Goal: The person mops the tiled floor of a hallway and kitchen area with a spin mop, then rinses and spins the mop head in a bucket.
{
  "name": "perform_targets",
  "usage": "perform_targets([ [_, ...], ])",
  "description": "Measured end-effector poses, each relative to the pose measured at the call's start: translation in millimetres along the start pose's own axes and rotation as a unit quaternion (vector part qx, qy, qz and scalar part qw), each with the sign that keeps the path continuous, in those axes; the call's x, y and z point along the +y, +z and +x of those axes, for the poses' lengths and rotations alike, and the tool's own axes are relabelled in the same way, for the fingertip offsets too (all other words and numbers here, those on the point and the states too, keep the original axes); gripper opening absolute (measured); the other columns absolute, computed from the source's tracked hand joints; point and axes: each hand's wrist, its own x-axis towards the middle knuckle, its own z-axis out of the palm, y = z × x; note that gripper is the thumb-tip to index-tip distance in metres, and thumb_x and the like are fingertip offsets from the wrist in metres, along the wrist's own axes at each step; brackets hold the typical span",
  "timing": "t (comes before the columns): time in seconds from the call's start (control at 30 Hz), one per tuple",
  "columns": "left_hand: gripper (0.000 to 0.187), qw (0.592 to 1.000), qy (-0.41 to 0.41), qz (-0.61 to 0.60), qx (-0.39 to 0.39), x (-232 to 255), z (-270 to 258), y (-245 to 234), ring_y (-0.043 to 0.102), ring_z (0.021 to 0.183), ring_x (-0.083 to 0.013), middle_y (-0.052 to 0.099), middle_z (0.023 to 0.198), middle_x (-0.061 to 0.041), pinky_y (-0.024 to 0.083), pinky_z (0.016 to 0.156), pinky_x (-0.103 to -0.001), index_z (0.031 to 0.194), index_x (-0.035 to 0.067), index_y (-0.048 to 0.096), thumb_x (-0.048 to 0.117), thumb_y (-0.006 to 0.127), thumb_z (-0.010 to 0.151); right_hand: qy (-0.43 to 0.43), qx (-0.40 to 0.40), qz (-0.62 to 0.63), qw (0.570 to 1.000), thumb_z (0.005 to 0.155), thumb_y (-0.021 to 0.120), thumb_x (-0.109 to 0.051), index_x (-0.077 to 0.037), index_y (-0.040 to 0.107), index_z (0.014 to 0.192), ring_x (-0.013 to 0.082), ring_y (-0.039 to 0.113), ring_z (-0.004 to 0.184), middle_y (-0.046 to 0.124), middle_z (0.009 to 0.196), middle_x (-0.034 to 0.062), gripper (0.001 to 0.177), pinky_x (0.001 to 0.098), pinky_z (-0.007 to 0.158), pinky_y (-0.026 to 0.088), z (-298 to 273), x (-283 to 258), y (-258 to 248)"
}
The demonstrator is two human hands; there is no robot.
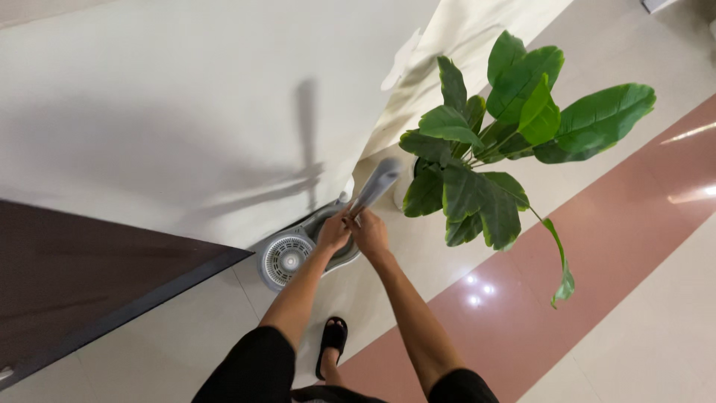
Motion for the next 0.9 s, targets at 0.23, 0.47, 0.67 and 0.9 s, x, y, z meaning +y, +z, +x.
perform_targets([
  [0.23,0.029,0.998,0.056,-0.017,0.037,168,27,-75,0.072,0.093,-0.0412,0.073,0.099,-0.021,0.056,0.076,-0.045,0.119,0.004,0.062,0.011,0.065,0.092,-0.073,0.146,0.087,0.983,0.095,0.074,-0.019,-0.004,0.059,0.106,0.0326,0.073,0.082,0.073,0.089,0.0146,0.024,0.0417,0.067,0.057,15,-111,-117],
  [0.47,0.032,0.995,0.065,-0.06,0.054,179,10,-88,0.077,0.086,-0.0314,0.075,0.095,-0.019,0.058,0.07,-0.039,0.12,0.002,0.066,0.005,0.066,0.088,-0.115,0.21,0.118,0.964,0.092,0.073,-0.012,-0.001,0.064,0.105,0.0317,0.071,0.074,0.069,0.086,0.0153,0.02,0.0407,0.064,0.055,1,-104,-82],
  [0.67,0.031,0.992,-0.045,-0.118,0.023,151,10,-68,0.072,0.084,-0.0402,0.075,0.094,-0.021,0.054,0.067,-0.04,0.124,0.004,0.069,0.003,0.061,0.094,-0.095,0.209,0.105,0.968,0.092,0.076,-0.013,-0.001,0.064,0.103,0.0307,0.07,0.075,0.069,0.086,0.0147,0.021,0.0395,0.065,0.055,5,-76,-52],
  [0.9,0.038,0.994,0.056,-0.092,0.027,135,3,-54,0.077,0.093,-0.0318,0.077,0.097,-0.018,0.058,0.077,-0.036,0.126,0.004,0.065,0.0,0.06,0.089,-0.094,0.194,0.103,0.971,0.092,0.074,-0.011,-0.001,0.064,0.109,0.031,0.071,0.077,0.071,0.093,0.0149,0.022,0.0378,0.067,0.057,-2,-46,-39],
])
